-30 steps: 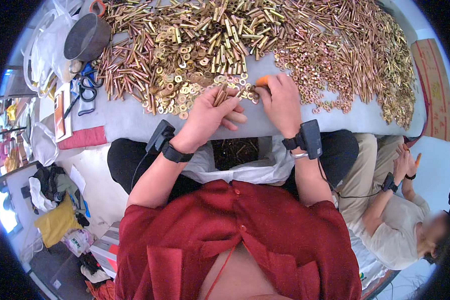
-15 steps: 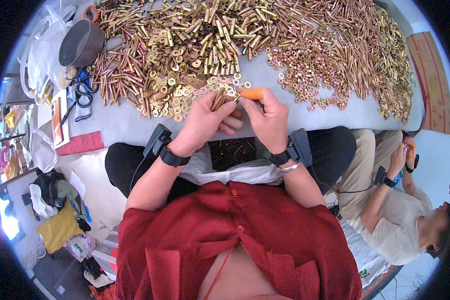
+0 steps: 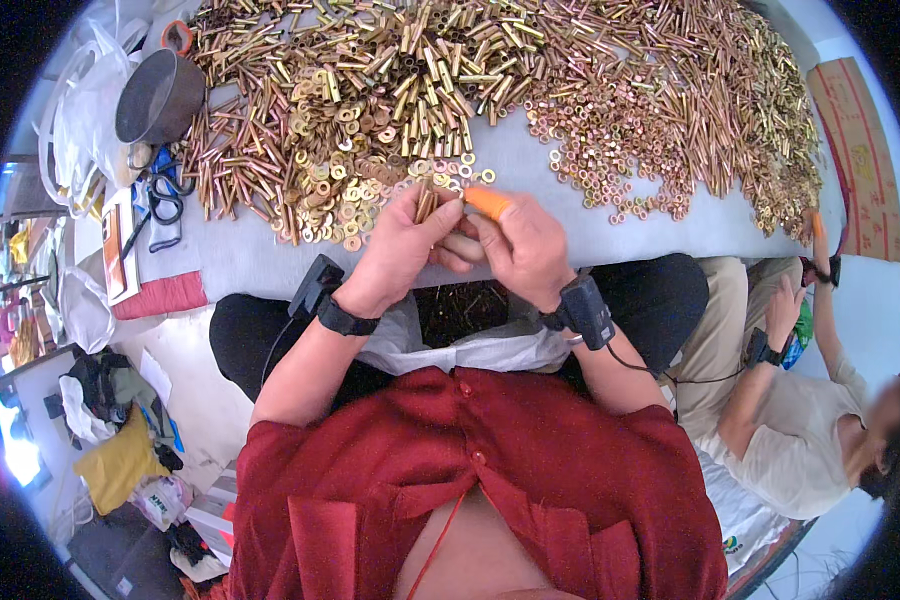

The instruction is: Sorting and assembling metal bolts and washers from a large pile on a table.

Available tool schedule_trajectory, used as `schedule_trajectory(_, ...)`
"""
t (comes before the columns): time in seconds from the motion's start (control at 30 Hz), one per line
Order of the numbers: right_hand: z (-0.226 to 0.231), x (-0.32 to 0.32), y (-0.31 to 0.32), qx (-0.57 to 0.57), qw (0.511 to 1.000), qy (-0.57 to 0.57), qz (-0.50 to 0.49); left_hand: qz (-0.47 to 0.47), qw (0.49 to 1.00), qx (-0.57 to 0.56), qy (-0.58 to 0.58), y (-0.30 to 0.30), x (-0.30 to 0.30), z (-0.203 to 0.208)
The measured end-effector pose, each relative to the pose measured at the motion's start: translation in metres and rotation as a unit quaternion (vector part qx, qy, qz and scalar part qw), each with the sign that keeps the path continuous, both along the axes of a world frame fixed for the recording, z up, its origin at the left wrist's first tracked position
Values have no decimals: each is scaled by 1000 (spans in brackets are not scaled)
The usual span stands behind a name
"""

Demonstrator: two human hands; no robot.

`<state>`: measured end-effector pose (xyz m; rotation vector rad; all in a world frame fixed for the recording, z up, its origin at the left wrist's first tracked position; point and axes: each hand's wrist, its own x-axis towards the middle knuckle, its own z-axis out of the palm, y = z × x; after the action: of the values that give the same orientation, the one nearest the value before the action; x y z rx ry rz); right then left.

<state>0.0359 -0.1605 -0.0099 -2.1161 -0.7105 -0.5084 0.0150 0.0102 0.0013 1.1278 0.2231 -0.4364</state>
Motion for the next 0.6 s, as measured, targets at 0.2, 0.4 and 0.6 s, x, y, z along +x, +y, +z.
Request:
schedule_trajectory(0.2,-2,74,-21,-186,963,-31,-190,28,996,76,-30,2,1,1)
schedule_trajectory(0.4,-13,94,-1,-204,960,-53,-186,47,994,90,-29,3,2,-1)
schedule_trajectory(0.6,-21,108,-7,-157,981,-27,-108,54,994,89,-30,2,2,-1)
